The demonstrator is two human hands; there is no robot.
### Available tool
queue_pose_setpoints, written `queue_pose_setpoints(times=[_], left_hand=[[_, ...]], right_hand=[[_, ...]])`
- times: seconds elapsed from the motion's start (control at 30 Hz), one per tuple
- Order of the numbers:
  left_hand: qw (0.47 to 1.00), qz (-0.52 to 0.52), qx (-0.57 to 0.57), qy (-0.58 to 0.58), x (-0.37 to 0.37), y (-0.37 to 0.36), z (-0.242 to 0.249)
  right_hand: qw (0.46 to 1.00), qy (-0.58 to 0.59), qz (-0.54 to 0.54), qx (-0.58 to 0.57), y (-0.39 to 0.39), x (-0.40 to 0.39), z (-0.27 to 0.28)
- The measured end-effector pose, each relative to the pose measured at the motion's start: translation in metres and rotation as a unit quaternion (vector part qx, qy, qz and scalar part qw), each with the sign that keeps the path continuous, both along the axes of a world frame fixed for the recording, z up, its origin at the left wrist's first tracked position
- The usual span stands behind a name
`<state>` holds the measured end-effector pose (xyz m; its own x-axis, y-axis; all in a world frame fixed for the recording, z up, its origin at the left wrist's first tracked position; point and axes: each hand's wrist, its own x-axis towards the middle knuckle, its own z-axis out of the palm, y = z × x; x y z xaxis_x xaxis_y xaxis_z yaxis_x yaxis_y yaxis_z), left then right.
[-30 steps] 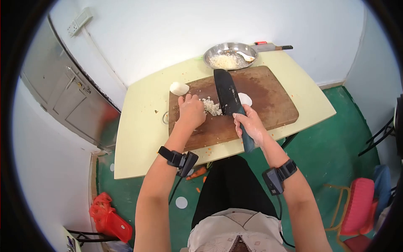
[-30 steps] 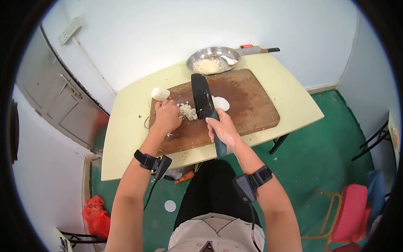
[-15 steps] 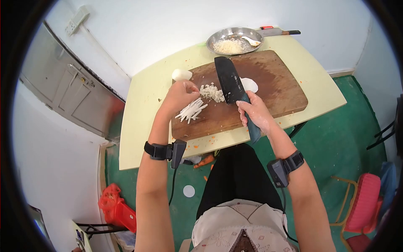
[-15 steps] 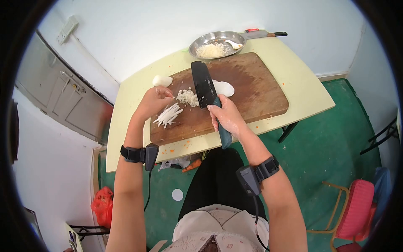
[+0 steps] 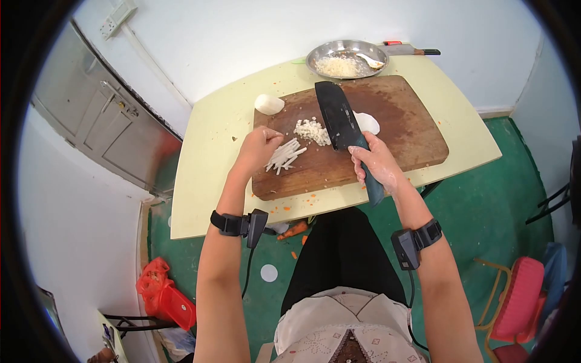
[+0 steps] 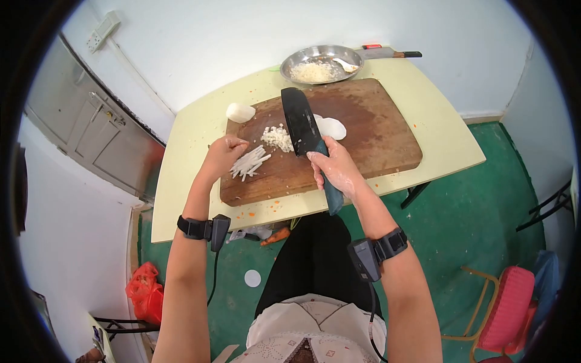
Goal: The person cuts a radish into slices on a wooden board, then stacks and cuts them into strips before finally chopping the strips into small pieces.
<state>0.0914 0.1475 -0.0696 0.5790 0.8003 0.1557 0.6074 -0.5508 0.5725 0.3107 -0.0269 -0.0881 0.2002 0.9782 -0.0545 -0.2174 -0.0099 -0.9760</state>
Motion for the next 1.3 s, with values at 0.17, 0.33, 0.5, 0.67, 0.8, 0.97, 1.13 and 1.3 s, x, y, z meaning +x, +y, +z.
queue_pose_setpoints(times=[0.17,0.33,0.5,0.67,0.8,0.97,1.13,1.3], left_hand=[[0.99,-0.091,0.083,0.071,-0.01,-0.022,-0.005],[0.982,-0.001,0.188,0.032,-0.004,-0.044,-0.032],[0.97,0.053,0.236,0.003,0.003,-0.054,-0.043],[0.967,0.041,0.251,0.0,0.004,-0.056,-0.041],[0.966,0.047,0.252,0.009,0.004,-0.054,-0.042],[0.963,0.053,0.264,-0.029,0.004,-0.053,-0.046],[0.976,0.035,0.207,-0.051,-0.004,-0.053,-0.046],[0.98,-0.022,0.192,-0.054,-0.01,-0.057,-0.046]], right_hand=[[1.0,0.003,0.009,-0.008,0.0,0.0,0.0],[1.0,-0.023,0.0,-0.001,0.002,-0.003,-0.005],[0.991,-0.125,0.022,-0.048,0.001,-0.014,0.016],[0.915,-0.389,0.095,-0.047,0.008,-0.027,0.047],[0.876,-0.459,0.118,-0.095,0.022,-0.029,0.058],[0.911,-0.379,0.094,-0.136,0.021,-0.031,0.06],[0.91,-0.386,0.071,-0.133,0.012,-0.036,0.059],[0.896,-0.433,0.066,-0.069,0.005,-0.044,0.051]])
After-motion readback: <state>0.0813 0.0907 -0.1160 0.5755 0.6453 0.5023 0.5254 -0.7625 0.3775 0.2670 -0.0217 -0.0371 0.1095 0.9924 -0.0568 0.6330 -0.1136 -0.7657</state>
